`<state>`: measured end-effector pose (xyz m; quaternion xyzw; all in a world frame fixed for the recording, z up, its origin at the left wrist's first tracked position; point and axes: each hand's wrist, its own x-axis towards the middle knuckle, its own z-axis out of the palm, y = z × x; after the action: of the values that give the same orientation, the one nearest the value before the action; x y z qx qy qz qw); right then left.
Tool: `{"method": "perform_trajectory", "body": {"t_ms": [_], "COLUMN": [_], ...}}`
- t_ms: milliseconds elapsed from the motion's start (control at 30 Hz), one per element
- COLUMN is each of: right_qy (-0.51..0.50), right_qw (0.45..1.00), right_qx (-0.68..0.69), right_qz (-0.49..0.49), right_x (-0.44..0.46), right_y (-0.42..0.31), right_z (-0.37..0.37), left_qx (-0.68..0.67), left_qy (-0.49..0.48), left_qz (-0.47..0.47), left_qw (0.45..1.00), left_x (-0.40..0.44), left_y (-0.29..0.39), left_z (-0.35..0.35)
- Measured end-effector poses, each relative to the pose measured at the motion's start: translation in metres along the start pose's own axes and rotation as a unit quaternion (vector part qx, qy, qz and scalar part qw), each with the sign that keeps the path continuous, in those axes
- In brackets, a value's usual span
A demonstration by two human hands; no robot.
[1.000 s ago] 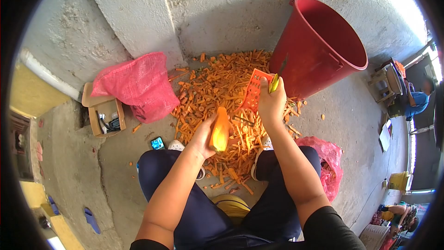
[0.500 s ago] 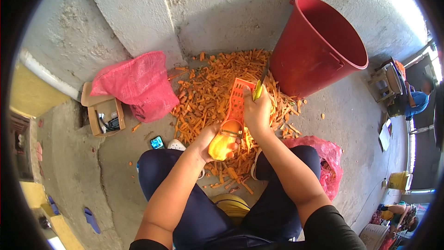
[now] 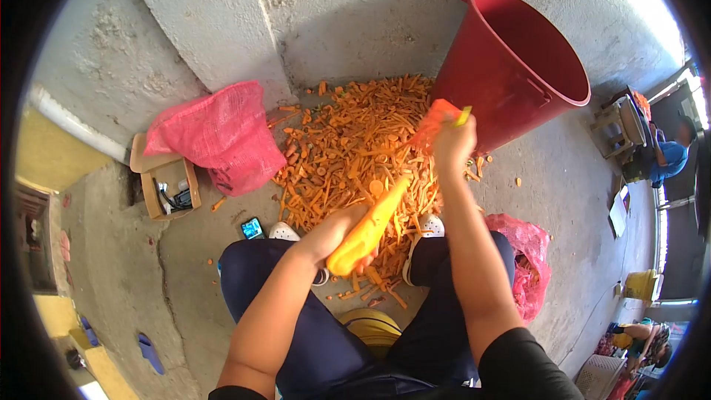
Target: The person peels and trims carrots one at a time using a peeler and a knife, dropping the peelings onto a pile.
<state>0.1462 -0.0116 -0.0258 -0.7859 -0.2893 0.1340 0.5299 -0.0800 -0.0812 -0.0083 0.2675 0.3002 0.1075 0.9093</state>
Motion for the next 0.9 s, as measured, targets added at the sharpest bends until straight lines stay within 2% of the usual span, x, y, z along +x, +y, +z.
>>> {"method": "perform_trajectory", "body": {"t_ms": [33, 167, 300, 333, 433, 467, 667, 867, 900], "right_qy": [0.019, -0.016, -0.067, -0.096, -0.123, -0.125, -0.179, -0.286, -0.300], "right_qw": [0.999, 0.996, 0.991, 0.989, 0.983, 0.985, 0.978, 0.954, 0.950], "right_qx": [-0.051, 0.000, 0.071, 0.096, 0.107, 0.086, 0.072, -0.032, -0.040], "right_qz": [0.006, -0.084, -0.093, -0.057, -0.090, -0.086, -0.085, -0.080, -0.071], "right_x": [0.015, 0.010, -0.009, -0.017, -0.024, -0.025, -0.046, -0.055, -0.057], "right_y": [-0.004, -0.013, -0.022, -0.030, -0.020, -0.018, -0.027, -0.031, -0.029], "right_z": [-0.013, -0.024, -0.024, -0.026, -0.020, -0.017, -0.016, -0.020, -0.020], "left_qx": [-0.039, -0.066, -0.098, -0.148, -0.085, -0.109, -0.072, -0.129, -0.115], "left_qy": [-0.008, -0.008, -0.005, -0.017, 0.039, 0.037, 0.206, 0.235, 0.230], "left_qz": [0.011, 0.032, 0.052, 0.042, 0.078, 0.082, 0.069, 0.150, 0.200], "left_qw": [0.999, 0.997, 0.994, 0.988, 0.993, 0.990, 0.974, 0.952, 0.945], "left_x": [-0.003, 0.002, 0.005, 0.007, 0.010, 0.010, 0.014, 0.017, 0.020], "left_y": [-0.006, -0.005, -0.002, -0.005, -0.003, -0.002, 0.001, 0.004, 0.004], "left_z": [-0.001, -0.015, -0.015, -0.021, -0.019, -0.018, -0.010, -0.010, -0.014]}}
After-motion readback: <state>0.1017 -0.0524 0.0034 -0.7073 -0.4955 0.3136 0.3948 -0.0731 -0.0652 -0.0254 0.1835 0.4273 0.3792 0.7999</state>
